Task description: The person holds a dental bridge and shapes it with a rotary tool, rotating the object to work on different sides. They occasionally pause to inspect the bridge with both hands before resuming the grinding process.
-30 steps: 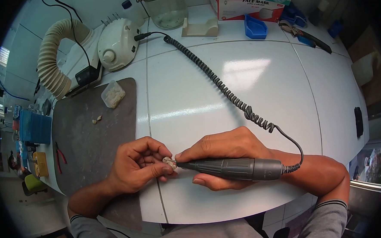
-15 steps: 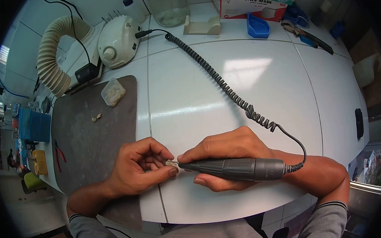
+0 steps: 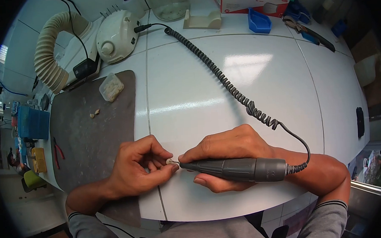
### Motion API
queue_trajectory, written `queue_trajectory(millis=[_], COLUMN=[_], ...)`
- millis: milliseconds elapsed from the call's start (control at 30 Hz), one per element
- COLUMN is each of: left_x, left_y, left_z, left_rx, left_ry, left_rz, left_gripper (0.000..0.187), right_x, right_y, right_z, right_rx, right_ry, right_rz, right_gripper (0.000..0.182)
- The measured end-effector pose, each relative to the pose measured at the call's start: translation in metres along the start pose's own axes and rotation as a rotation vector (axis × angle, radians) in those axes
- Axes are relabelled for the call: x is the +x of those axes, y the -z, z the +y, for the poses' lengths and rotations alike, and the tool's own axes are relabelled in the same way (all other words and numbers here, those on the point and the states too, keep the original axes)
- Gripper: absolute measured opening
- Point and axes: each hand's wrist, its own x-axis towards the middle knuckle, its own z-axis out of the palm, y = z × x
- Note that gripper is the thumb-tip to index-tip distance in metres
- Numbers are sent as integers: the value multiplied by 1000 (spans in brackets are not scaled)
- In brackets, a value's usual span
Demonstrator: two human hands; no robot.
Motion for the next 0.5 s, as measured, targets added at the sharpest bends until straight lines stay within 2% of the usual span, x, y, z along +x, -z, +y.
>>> queue_trajectory(millis=[500], left_x=[0], left_y=[-2], left_z=[0], left_rx=[37], left_ry=[-38], left_rz=[13], left_gripper=[16], right_x=[2], right_y=[0], right_z=[-2], right_rx=[-13], right_ry=[9], right_rz=[-8], right_gripper=[36])
